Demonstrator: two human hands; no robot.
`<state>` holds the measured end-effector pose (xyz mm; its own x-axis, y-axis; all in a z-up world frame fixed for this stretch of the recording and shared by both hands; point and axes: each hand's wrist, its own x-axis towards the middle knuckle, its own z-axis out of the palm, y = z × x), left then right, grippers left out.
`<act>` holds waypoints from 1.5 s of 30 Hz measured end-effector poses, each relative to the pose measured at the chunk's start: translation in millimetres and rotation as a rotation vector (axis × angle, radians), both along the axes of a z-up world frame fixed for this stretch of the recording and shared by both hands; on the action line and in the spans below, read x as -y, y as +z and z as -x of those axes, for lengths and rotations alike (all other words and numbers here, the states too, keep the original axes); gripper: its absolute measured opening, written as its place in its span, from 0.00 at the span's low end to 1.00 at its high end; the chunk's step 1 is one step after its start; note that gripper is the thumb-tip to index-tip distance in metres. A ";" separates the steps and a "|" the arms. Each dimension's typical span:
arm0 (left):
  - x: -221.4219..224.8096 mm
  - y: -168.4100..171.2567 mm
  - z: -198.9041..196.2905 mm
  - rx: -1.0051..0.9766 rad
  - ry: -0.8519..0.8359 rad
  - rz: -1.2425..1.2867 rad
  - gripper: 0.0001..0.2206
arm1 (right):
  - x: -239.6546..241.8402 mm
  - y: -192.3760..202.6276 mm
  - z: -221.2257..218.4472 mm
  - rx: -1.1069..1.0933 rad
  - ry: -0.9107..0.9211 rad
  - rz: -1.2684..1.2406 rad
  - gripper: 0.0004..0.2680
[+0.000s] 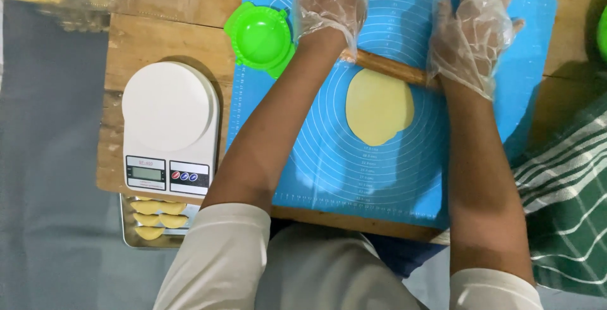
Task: Using a wooden rolling pin to flatten a small piece of dough on a silicone mat
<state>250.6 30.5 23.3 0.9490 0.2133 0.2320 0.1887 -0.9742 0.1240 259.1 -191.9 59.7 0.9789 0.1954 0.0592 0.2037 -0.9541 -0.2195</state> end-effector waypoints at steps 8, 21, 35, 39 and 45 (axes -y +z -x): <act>1.8 2.3 10.5 -0.110 0.026 0.007 0.19 | 12.8 -22.2 11.5 0.062 0.030 -0.103 0.23; 7.3 43.6 68.5 -0.237 -0.087 -0.058 0.27 | -0.7 16.3 56.0 -0.023 0.060 0.047 0.24; 13.5 49.0 102.6 -0.216 -0.140 -0.080 0.26 | -4.1 28.9 86.5 -0.074 0.082 0.003 0.24; 15.4 43.4 117.8 -0.219 -0.170 -0.064 0.26 | -6.2 38.5 98.5 -0.081 0.103 0.076 0.25; 19.1 50.2 138.8 -0.349 -0.191 -0.087 0.27 | 0.4 25.4 111.7 0.002 0.153 0.085 0.24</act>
<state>111.8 11.3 73.5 0.9946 0.0190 -0.1019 0.0191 -0.9998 -0.0001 147.4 -192.3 85.1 0.9372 0.3468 0.0378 0.3486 -0.9269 -0.1391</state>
